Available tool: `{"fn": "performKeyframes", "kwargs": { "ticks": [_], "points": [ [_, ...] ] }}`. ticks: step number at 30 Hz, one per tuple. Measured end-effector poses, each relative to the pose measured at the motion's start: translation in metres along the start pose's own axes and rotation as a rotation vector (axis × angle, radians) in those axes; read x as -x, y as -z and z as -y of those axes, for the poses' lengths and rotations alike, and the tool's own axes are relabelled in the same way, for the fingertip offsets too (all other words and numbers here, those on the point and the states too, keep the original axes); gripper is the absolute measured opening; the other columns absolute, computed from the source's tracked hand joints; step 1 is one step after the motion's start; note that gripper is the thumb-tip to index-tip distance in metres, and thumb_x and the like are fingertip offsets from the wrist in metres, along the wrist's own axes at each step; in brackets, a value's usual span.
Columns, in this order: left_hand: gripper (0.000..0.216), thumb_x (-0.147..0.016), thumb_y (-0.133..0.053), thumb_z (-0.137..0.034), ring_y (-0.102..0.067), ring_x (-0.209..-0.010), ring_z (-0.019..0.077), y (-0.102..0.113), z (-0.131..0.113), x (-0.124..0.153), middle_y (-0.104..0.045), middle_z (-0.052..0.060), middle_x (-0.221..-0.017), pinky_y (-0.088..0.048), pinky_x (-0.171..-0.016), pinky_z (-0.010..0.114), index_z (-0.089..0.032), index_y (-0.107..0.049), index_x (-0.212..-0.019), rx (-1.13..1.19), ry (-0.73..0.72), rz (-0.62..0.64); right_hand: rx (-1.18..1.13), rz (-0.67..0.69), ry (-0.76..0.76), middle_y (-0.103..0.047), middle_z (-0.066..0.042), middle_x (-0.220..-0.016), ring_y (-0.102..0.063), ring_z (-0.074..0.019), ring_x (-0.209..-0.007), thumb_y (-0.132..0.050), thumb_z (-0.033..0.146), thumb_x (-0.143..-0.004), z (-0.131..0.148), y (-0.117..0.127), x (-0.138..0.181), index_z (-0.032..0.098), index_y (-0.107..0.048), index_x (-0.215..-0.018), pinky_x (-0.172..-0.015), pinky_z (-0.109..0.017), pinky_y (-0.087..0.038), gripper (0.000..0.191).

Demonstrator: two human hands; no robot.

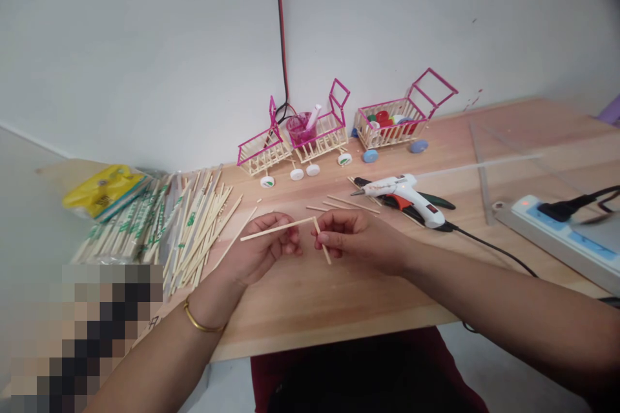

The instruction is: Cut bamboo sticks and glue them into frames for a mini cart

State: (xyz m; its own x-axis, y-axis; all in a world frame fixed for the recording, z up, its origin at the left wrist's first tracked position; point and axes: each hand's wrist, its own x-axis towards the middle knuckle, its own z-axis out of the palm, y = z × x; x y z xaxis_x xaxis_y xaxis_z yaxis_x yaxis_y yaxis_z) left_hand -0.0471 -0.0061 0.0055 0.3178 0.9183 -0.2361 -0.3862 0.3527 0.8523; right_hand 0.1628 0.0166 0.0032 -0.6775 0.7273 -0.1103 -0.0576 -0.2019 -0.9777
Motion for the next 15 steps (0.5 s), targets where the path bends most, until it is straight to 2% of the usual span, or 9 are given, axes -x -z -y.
{"fn": "performKeyframes", "kwargs": {
  "ticks": [4,8,11,15],
  "points": [
    [0.026,-0.08,-0.07,-0.034,-0.059,-0.051,0.0105,0.003,-0.002,0.002,-0.068,0.005,-0.067,-0.054,-0.06,0.029,-0.011,-0.063,-0.072,0.052,0.099,0.106,-0.037,0.04,-0.055,-0.061,0.001,-0.076,-0.048,-0.0063,-0.059,-0.068,0.035,-0.08,-0.001,0.0,0.001,0.016,-0.064,-0.088,-0.058,-0.022,-0.038,0.021],
    [0.017,-0.079,-0.072,-0.027,-0.062,-0.055,0.0114,0.007,0.002,0.004,-0.069,0.005,-0.07,-0.054,-0.062,0.029,-0.013,-0.065,-0.084,0.022,0.107,0.167,-0.087,0.099,-0.068,-0.061,0.0,-0.08,-0.049,-0.0057,-0.06,-0.066,0.036,-0.083,-0.003,0.001,0.0,0.016,-0.066,-0.093,-0.058,-0.021,-0.038,0.022],
    [0.018,-0.075,-0.075,-0.022,-0.063,-0.06,0.0109,0.007,0.005,0.004,-0.07,0.005,-0.074,-0.052,-0.062,0.025,-0.012,-0.065,-0.085,-0.074,0.039,0.159,-0.124,0.12,-0.079,-0.062,0.0,-0.08,-0.048,-0.0056,-0.059,-0.067,0.038,-0.082,-0.005,0.001,-0.001,0.016,-0.067,-0.091,-0.056,-0.021,-0.037,0.024],
    [0.024,-0.069,-0.079,-0.016,-0.064,-0.064,0.0111,0.006,0.008,0.002,-0.069,0.002,-0.073,-0.051,-0.063,0.022,-0.013,-0.063,-0.086,-0.177,-0.106,0.077,-0.166,0.101,-0.111,-0.063,0.0,-0.082,-0.048,-0.0056,-0.06,-0.069,0.039,-0.08,-0.007,-0.001,-0.001,0.017,-0.067,-0.086,-0.056,-0.021,-0.036,0.024]
  ]
}}
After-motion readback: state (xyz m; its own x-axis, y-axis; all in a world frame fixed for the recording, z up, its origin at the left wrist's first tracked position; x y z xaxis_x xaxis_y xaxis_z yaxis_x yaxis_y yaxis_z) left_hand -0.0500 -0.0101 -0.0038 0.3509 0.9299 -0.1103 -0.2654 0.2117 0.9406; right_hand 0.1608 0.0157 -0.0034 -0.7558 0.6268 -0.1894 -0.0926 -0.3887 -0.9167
